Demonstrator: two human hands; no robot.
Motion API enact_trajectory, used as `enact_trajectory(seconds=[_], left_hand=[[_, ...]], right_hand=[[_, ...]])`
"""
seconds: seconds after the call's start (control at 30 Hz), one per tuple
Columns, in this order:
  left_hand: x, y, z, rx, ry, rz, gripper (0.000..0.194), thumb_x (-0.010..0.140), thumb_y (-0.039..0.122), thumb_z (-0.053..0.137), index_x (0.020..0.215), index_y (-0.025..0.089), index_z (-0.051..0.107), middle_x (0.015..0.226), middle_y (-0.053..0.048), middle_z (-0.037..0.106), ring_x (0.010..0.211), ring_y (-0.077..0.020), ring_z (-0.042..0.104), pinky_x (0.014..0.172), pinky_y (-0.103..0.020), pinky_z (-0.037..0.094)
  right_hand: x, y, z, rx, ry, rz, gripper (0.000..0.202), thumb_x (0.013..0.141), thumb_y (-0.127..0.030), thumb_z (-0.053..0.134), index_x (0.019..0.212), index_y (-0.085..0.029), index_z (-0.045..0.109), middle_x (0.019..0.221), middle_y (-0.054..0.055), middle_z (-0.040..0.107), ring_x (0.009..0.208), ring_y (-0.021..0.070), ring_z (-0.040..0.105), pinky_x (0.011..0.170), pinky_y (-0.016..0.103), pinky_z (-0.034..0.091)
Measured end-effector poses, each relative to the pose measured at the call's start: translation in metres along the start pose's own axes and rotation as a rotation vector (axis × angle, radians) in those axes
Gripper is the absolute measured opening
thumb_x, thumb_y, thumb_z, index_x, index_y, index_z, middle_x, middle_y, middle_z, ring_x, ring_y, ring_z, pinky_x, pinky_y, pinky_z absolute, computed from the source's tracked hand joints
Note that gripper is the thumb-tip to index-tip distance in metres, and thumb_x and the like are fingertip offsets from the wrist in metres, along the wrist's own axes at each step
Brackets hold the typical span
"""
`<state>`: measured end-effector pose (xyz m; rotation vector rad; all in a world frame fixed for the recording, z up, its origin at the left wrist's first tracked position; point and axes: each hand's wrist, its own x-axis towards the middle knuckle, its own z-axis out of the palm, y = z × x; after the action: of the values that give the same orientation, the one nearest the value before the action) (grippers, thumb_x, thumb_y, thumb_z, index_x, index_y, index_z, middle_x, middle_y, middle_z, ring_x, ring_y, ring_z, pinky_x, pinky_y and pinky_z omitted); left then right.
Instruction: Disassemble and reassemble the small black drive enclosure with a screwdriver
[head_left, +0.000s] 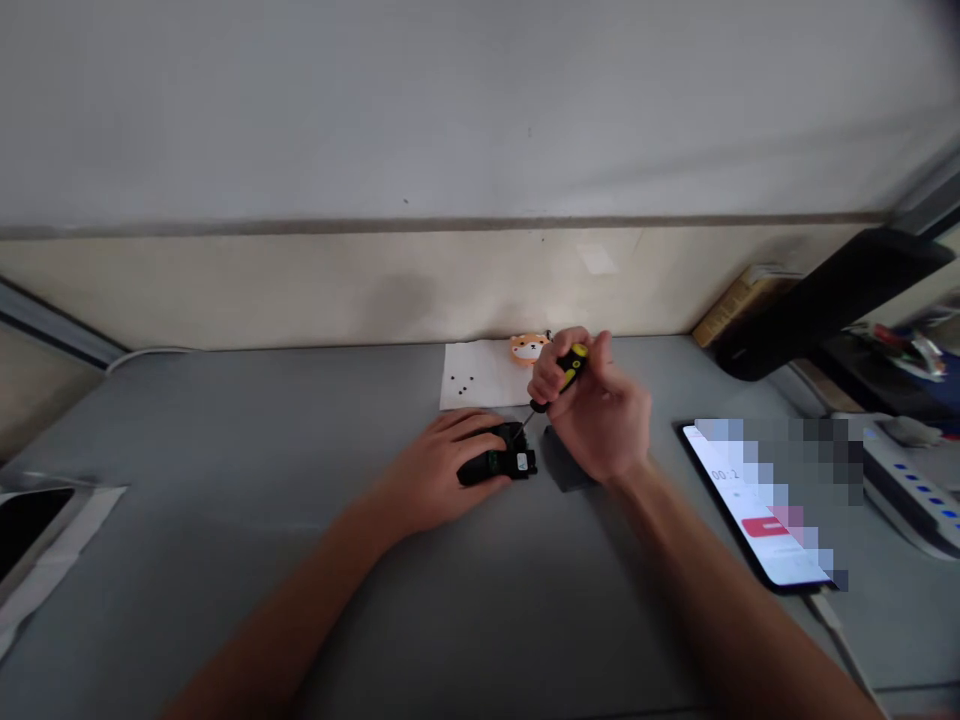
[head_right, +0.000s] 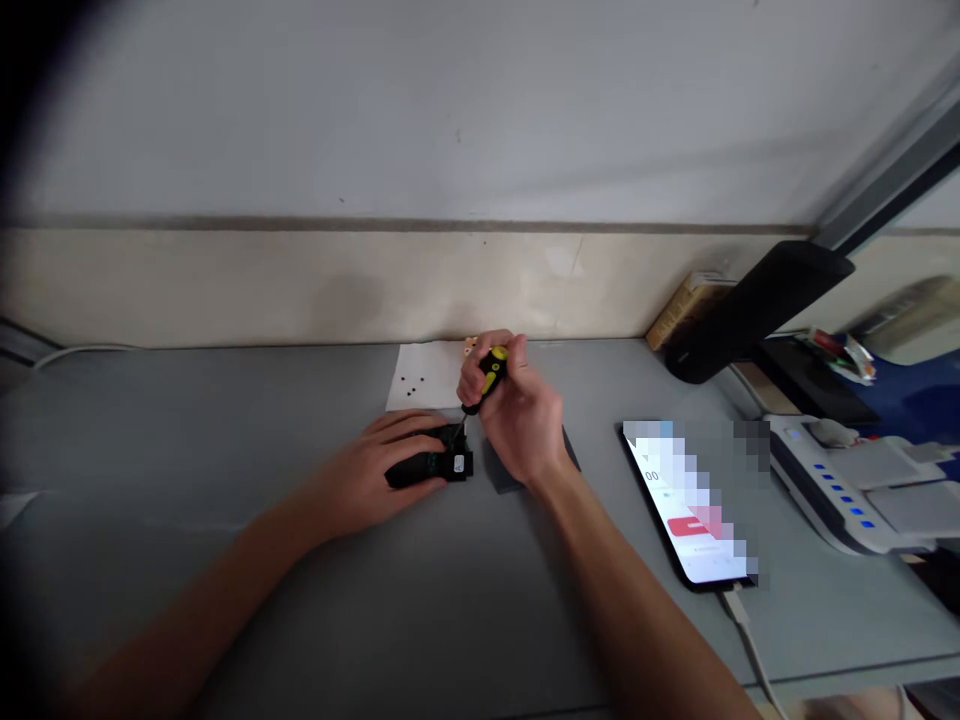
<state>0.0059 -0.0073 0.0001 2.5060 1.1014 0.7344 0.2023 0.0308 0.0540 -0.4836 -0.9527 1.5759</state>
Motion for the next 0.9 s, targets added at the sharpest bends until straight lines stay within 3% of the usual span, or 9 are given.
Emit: enact_trajectory(seconds=[0.13,0.33,0.53,0.7,0.77,0.9], left_hand=[[0.0,0.0,0.001,0.005,0.01,0.005,0.017,0.094,0.031,0.071,0.109,0.024,0.071,0.131,-0.007,0.069,0.127,-0.0266,0.061,0.11,-0.046,0.049],[0.0,0.0,0.002,0.011,0.022,0.007,0.016,0.094,0.032,0.07,0.109,0.025,0.071,0.13,-0.007,0.07,0.127,-0.0272,0.062,0.109,-0.047,0.05],[-0.001,-0.002,0.004,0.02,0.039,0.019,0.015,0.095,0.033,0.07,0.107,0.024,0.071,0.13,-0.007,0.07,0.126,-0.0272,0.063,0.108,-0.046,0.051],[0.0,-0.001,0.004,0.012,0.046,0.019,0.014,0.094,0.032,0.07,0.105,0.024,0.07,0.129,-0.007,0.07,0.125,-0.0267,0.064,0.109,-0.047,0.051],[0.0,-0.001,0.003,0.007,0.043,0.016,0.013,0.094,0.032,0.07,0.105,0.024,0.07,0.129,-0.007,0.07,0.126,-0.0267,0.063,0.109,-0.047,0.051],[-0.001,-0.001,0.003,0.02,0.04,0.007,0.014,0.094,0.033,0.07,0.105,0.024,0.07,0.132,-0.007,0.07,0.128,-0.0273,0.062,0.109,-0.048,0.051]], right_hand=[[-0.002,0.001,0.004,0.009,0.003,0.014,0.029,0.097,-0.046,0.06,0.079,-0.025,0.051,0.063,-0.004,0.036,0.056,0.0135,0.033,0.056,0.028,0.036],[0.002,-0.008,-0.003,-0.096,-0.051,0.064,0.033,0.095,-0.047,0.064,0.075,-0.023,0.053,0.08,0.002,0.051,0.071,0.0162,0.05,0.068,0.032,0.047],[0.003,-0.001,0.003,-0.093,-0.028,0.057,0.041,0.098,-0.061,0.052,0.081,-0.024,0.056,0.068,-0.001,0.041,0.06,0.0146,0.039,0.059,0.031,0.041],[-0.001,0.006,0.005,-0.045,0.01,-0.004,0.033,0.093,-0.047,0.067,0.08,-0.026,0.045,0.065,-0.004,0.036,0.057,0.0132,0.033,0.056,0.028,0.034],[0.0,0.005,0.002,-0.056,0.027,-0.008,0.034,0.092,-0.043,0.068,0.077,-0.025,0.044,0.067,-0.004,0.041,0.059,0.0133,0.037,0.059,0.028,0.037],[0.004,0.002,-0.005,-0.103,0.026,0.007,0.022,0.096,-0.041,0.061,0.083,-0.024,0.056,0.083,0.002,0.054,0.072,0.0154,0.051,0.069,0.031,0.045]])
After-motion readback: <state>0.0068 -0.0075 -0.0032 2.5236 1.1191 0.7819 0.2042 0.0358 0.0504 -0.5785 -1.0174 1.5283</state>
